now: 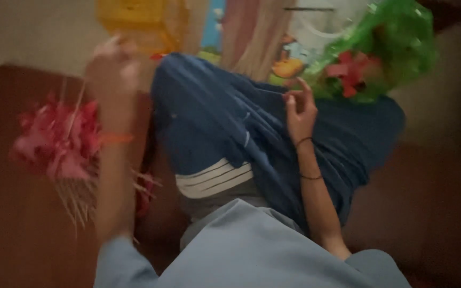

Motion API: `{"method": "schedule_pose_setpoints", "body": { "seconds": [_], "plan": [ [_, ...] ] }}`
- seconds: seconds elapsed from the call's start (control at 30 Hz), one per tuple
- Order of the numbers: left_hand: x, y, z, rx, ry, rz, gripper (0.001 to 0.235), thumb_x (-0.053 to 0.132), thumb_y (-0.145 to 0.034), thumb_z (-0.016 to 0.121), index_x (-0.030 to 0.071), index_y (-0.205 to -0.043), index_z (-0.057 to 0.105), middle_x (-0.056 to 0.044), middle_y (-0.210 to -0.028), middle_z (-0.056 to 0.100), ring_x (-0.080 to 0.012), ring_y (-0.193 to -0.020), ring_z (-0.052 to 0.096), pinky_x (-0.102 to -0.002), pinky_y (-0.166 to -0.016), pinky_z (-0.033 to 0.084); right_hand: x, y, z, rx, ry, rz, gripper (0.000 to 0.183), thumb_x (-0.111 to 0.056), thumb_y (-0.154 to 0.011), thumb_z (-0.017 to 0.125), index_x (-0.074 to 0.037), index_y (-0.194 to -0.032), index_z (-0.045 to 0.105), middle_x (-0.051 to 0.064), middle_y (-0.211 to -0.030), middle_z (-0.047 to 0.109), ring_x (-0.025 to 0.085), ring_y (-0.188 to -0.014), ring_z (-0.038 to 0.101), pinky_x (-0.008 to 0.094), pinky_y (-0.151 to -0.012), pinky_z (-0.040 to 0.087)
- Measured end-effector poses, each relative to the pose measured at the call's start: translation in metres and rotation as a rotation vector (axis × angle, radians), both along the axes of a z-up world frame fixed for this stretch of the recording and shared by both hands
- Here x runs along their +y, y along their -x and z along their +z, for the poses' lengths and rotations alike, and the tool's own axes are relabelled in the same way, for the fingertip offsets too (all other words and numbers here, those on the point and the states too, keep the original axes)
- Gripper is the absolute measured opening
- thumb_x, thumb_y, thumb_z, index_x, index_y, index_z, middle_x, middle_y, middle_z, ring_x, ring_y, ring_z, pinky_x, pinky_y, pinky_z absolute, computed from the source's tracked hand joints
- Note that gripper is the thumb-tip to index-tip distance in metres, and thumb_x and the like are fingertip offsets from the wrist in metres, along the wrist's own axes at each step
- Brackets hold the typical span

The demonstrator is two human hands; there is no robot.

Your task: Assembling paper flowers by attaching red paper petals to wooden sticks.

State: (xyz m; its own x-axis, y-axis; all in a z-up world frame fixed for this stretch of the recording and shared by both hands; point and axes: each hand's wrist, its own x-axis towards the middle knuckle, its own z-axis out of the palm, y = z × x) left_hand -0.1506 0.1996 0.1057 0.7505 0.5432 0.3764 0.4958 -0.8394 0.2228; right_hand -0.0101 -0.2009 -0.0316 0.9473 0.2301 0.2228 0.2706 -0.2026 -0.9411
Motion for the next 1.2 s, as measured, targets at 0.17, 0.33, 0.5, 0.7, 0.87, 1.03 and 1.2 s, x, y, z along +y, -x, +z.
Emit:
{"method": "schedule_pose_setpoints", "body": {
  "seconds": [0.17, 0.33, 0.5, 0.7, 0.87, 1.03, 1.2],
  "plan": [
    [-0.092, -0.192, -0.072, -0.008, 0.021, -0.480, 0.023, 0.031, -0.103, 0.071, 0.008, -0.104, 0.070, -0.016, -0.100, 0.070, -0.0372, -0.094, 0.069, -0.052, -0.081, 0.054, -0.010, 0.000, 0.017, -0.156, -0.070, -0.005, 0.052, 0.001, -0.107, 0.054, -0.006, -0.157, 0.045, 0.006, -0.128, 0.056, 0.016, -0.113, 0.061, 0.028, -0.095, 0.054],
    [-0.160, -0.245, -0.134, 0.163, 0.089, -0.479, 0.032, 0.035, -0.095, 0.074, 0.008, -0.110, 0.067, -0.018, -0.105, 0.066, -0.0401, -0.095, 0.068, -0.054, -0.077, 0.055, -0.037, -0.016, 0.006, -0.125, -0.067, -0.266, 0.045, -0.001, -0.109, 0.054, -0.007, -0.153, 0.048, 0.006, -0.129, 0.056, 0.016, -0.110, 0.061, 0.028, -0.091, 0.055],
    [-0.164, -0.235, -0.216, 0.144, 0.096, -0.409, 0.054, 0.027, -0.083, 0.075, 0.004, -0.129, 0.059, -0.024, -0.125, 0.058, -0.0421, -0.104, 0.064, -0.053, -0.081, 0.057, -0.047, -0.038, 0.015, -0.223, 0.199, -0.334, 0.042, -0.002, -0.109, 0.059, -0.013, -0.150, 0.052, 0.006, -0.124, 0.058, 0.023, -0.111, 0.061, 0.036, -0.099, 0.053],
    [-0.141, -0.237, -0.249, -0.005, 0.063, -0.442, 0.049, 0.005, -0.094, 0.062, 0.004, -0.141, 0.050, -0.021, -0.125, 0.056, -0.0420, -0.108, 0.057, -0.054, -0.085, 0.053, -0.059, -0.101, 0.008, -0.394, 0.611, -0.094, 0.077, -0.007, -0.102, 0.080, -0.017, -0.164, 0.036, 0.016, -0.141, 0.058, 0.035, -0.131, 0.058, 0.046, -0.111, 0.052],
    [-0.135, -0.239, -0.228, -0.133, 0.107, -0.505, 0.024, 0.009, -0.101, 0.066, 0.008, -0.123, 0.058, -0.018, -0.110, 0.059, -0.0421, -0.099, 0.059, -0.056, -0.085, 0.051, -0.081, -0.115, -0.021, -0.375, 0.678, -0.086, 0.099, -0.008, -0.098, 0.082, -0.021, -0.169, 0.014, 0.015, -0.128, 0.072, 0.034, -0.112, 0.069, 0.046, -0.091, 0.060],
    [-0.134, -0.237, -0.197, -0.140, 0.170, -0.531, 0.008, 0.007, -0.097, 0.068, 0.003, -0.103, 0.065, -0.020, -0.101, 0.066, -0.0425, -0.094, 0.066, -0.052, -0.080, 0.055, -0.076, -0.107, -0.017, -0.451, 0.581, -0.175, 0.079, -0.006, -0.106, 0.079, -0.032, -0.164, 0.033, 0.010, -0.111, 0.077, 0.026, -0.098, 0.075, 0.040, -0.089, 0.064],
    [-0.140, -0.236, -0.159, -0.175, 0.224, -0.570, 0.007, 0.008, -0.089, 0.071, 0.002, -0.094, 0.071, -0.019, -0.090, 0.072, -0.0407, -0.086, 0.071, -0.050, -0.072, 0.058, -0.089, -0.114, -0.036, -0.412, 0.585, -0.275, 0.052, -0.012, -0.112, 0.077, -0.030, -0.155, 0.052, 0.009, -0.108, 0.081, 0.022, -0.092, 0.079, 0.036, -0.086, 0.066]
  ]
}}
